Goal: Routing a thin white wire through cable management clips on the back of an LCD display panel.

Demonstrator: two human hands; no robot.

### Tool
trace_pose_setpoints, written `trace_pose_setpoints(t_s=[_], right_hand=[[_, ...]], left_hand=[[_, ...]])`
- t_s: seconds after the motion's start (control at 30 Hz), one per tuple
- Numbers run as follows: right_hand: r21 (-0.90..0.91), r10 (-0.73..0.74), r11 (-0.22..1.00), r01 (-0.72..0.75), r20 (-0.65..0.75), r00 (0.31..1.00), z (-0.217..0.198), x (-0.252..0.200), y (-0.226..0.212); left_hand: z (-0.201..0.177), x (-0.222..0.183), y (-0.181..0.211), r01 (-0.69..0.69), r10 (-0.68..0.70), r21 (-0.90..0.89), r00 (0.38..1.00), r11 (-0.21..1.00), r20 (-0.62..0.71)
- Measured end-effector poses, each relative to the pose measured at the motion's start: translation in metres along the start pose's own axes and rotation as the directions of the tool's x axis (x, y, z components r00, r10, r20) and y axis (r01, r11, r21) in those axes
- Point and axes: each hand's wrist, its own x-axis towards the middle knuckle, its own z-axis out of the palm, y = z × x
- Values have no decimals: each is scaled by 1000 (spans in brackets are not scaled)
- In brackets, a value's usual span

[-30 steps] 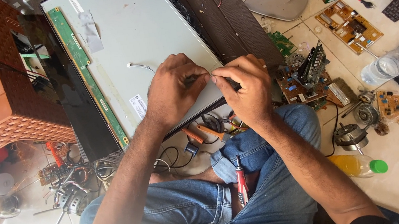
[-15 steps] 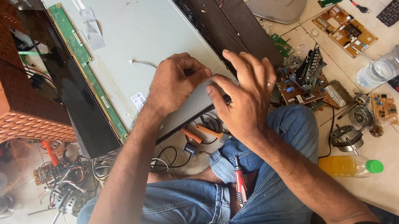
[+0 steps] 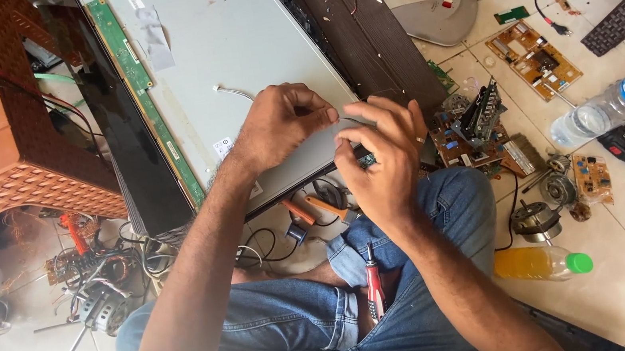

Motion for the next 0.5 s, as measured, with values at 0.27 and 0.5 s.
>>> trace_pose_setpoints(t_s=[0.27,0.5], right_hand=[[562,145,762,-321,334,931,-84,-4,-27],[866,-111,382,-323,390,914,-223,16,-10]], left_hand=[[2,0,-2,-1,1,10,1000,1000,-21],[7,2,-6,-62,64,70,998,996,-20]])
